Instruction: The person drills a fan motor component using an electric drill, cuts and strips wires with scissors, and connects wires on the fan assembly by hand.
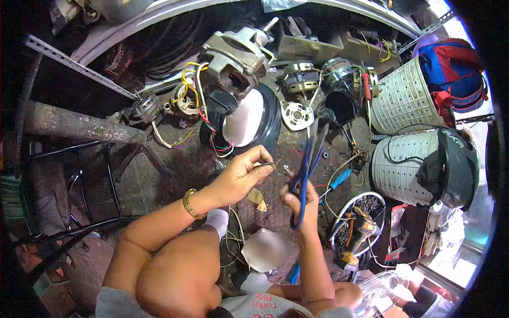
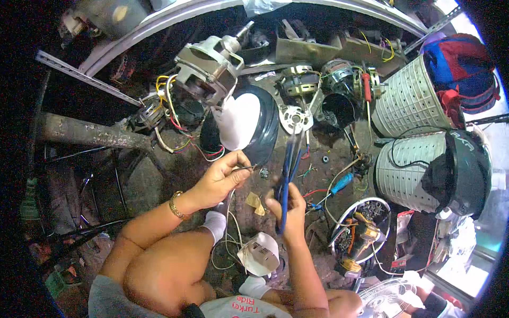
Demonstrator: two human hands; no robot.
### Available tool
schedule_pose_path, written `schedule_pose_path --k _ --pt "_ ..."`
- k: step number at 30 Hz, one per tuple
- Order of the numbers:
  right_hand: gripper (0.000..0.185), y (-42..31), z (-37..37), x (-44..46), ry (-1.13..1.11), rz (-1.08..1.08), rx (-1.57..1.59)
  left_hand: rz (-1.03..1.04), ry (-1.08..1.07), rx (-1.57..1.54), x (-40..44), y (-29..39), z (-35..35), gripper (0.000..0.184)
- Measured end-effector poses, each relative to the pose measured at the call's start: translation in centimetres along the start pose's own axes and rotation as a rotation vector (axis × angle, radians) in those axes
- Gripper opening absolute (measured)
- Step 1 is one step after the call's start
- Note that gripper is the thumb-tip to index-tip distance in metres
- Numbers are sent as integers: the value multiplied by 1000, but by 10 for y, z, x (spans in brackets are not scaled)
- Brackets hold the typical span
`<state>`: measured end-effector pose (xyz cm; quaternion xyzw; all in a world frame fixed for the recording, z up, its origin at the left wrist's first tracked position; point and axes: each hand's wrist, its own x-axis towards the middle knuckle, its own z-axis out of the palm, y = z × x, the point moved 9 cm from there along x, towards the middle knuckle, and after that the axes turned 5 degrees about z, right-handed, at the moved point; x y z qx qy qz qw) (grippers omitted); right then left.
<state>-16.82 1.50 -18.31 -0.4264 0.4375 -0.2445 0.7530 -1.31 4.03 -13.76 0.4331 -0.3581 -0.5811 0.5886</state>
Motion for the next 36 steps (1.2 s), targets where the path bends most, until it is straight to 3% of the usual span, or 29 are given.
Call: schedule_pose_path --k 3,8,10,15,17,20,24,27,29,30,32,36 --pt "53 -34 22 7 121 -65 148 -25 11 165 0 1 1 11" --pt "48 -50 38 26 82 -147 86 -93 3 371 -1 -6 -5 12" --pt "46 -44 34 31 97 -155 80 97 -64 672 1 20 5 10" --pt "40 -71 -3 38 363 -283 -98 118 -63 733 -2 15 1 10" --pt "46 -68 -6 43 221 -135 -50 112 -50 763 0 15 -1 6" --pt "51 -77 24 29 30 -196 65 154 32 755 4 25 -6 10" --pt "51 -75 37 24 -30 -202 -9 99 -12 818 4 24 -2 10" --pt "47 -75 38 28 13 -183 -146 5 -38 698 7 12 -4 11" --pt "43 -76 38 30 52 -207 -156 575 -30 943 1 47 15 8" --pt "43 -76 40 31 52 -207 -156 575 -30 943 -1 47 16 8" --pt "47 -81 39 33 114 -257 -157 182 -18 522 2 18 3 9" --pt "50 -77 31 37 130 -330 -207 -11 35 506 2 4 -9 9"
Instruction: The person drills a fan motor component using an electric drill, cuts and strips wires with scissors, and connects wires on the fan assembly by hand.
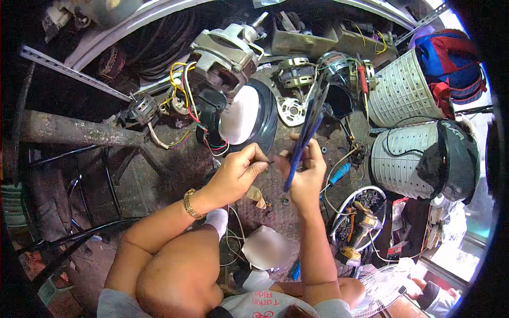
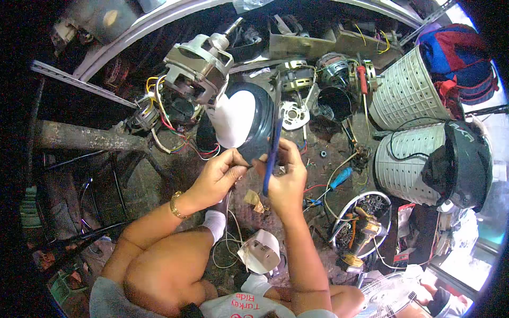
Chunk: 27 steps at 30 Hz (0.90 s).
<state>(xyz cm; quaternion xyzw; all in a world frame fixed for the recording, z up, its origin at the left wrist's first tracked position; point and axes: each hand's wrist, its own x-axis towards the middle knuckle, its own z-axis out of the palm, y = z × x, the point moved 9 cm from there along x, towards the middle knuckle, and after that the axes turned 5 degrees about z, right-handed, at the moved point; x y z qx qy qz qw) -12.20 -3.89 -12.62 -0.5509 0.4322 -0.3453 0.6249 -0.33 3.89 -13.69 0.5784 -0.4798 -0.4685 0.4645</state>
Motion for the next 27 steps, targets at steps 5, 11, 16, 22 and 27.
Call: schedule_pose_path --k 5,11,16,22,27 --pt "57 31 -27 -31 -106 1 -397 128 184 -249 -3 1 -13 12" --pt "58 23 -20 -43 -176 -132 -544 94 132 -283 -6 3 -10 7" --pt "56 13 -11 -42 -182 -278 -656 111 155 -375 -3 0 -8 1" --pt "49 7 -14 -39 -95 -272 -644 114 144 -334 1 4 -9 2" --pt "48 16 -28 -41 -6 -272 -662 182 134 -269 10 17 -11 7"
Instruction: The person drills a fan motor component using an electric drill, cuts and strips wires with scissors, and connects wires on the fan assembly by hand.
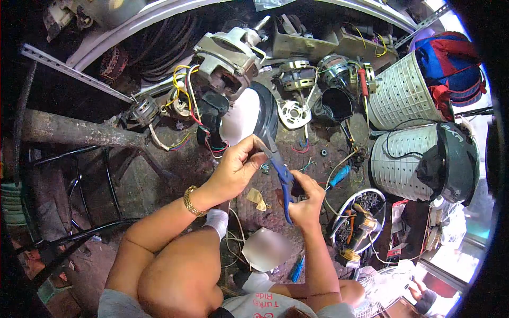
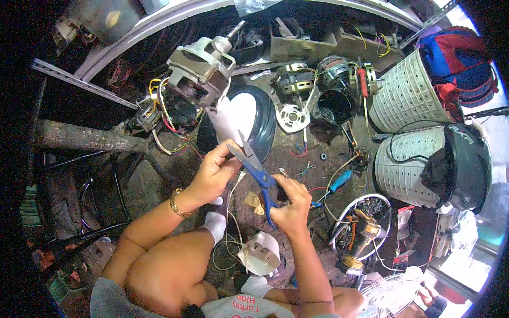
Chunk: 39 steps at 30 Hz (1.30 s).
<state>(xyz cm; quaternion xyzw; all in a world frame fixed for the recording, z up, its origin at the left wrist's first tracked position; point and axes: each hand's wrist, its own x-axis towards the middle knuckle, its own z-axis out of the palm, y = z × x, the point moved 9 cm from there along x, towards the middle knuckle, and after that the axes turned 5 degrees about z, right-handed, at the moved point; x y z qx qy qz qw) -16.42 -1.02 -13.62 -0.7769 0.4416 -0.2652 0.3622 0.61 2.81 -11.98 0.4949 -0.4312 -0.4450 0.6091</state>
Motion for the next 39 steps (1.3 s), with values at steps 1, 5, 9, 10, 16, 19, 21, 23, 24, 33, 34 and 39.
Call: schedule_pose_path --k 1,5,9,10,16,19,21,23,24,33,34,39 --pt "50 -4 -5 -2 76 -91 -49 -20 15 15 1 -3 -1 9" --pt "46 8 -7 -5 59 21 2 61 31 129 3 2 -1 11" --pt "41 31 -4 -8 71 229 254 147 82 148 4 6 -2 7" --pt "40 37 -6 -7 108 321 382 85 96 80 3 3 -3 5" --pt "58 -13 -3 4 -50 0 -93 6 117 -6 -1 -5 -5 5" --pt "57 -23 -3 7 -27 -75 -149 57 131 46 -2 0 -5 4" --pt "54 -22 -3 9 -41 -75 -152 95 150 72 -1 7 -8 3" --pt "53 -23 -6 9 -38 -88 -163 84 109 218 -1 10 -10 6" --pt "52 -24 -6 9 -33 -102 -173 83 109 217 -1 9 -10 6" --pt "43 -12 -10 2 12 -36 -90 158 74 356 -3 27 -3 9" --pt "43 -12 -10 2 12 -36 -91 162 68 390 -4 31 -1 10" --pt "46 -11 -11 1 17 -56 -82 233 72 447 -5 33 2 13"
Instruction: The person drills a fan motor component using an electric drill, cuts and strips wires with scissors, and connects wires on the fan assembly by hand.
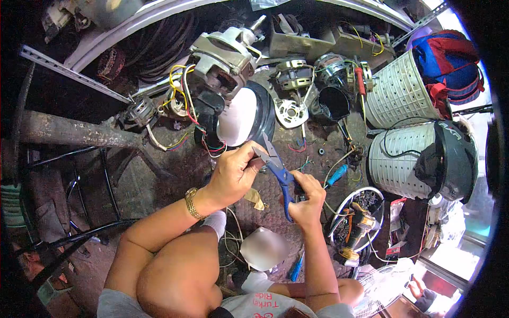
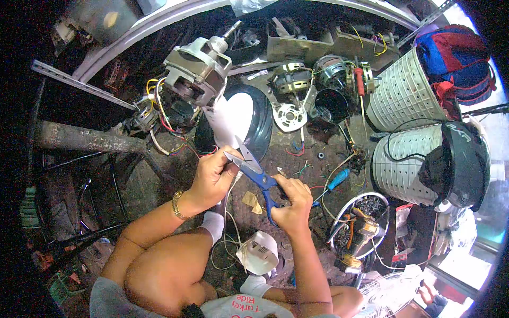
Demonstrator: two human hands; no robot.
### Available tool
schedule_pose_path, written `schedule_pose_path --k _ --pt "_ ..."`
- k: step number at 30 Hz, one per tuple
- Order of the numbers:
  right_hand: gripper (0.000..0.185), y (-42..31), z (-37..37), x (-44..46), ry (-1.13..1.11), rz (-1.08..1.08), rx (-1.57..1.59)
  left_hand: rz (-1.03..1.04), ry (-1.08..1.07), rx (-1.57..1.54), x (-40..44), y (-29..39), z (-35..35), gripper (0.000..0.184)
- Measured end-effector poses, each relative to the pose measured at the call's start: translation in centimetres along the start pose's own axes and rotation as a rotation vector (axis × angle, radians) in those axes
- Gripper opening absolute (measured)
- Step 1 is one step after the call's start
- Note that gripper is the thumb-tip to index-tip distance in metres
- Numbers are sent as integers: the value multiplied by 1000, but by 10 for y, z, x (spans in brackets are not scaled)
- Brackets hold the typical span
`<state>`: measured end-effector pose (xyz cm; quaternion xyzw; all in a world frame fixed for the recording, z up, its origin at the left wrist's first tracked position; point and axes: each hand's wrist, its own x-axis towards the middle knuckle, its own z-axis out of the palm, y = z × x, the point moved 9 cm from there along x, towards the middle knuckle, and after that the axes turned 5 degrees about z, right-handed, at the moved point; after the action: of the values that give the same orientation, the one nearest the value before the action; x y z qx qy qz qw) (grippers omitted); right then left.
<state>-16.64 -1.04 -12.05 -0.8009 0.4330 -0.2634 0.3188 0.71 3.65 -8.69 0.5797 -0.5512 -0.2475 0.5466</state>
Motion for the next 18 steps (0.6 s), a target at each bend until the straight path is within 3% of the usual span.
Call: schedule_pose_path --k 12,16,18 --pt "42 -15 -11 6 82 -169 -126 5 -79 -50 -1 -6 2 14" --pt "43 -6 -7 -1 1 -78 -112 -9 -105 -52 1 -3 3 12" --pt "40 0 -2 -7 36 -47 43 -7 -127 -31 3 -1 1 11"
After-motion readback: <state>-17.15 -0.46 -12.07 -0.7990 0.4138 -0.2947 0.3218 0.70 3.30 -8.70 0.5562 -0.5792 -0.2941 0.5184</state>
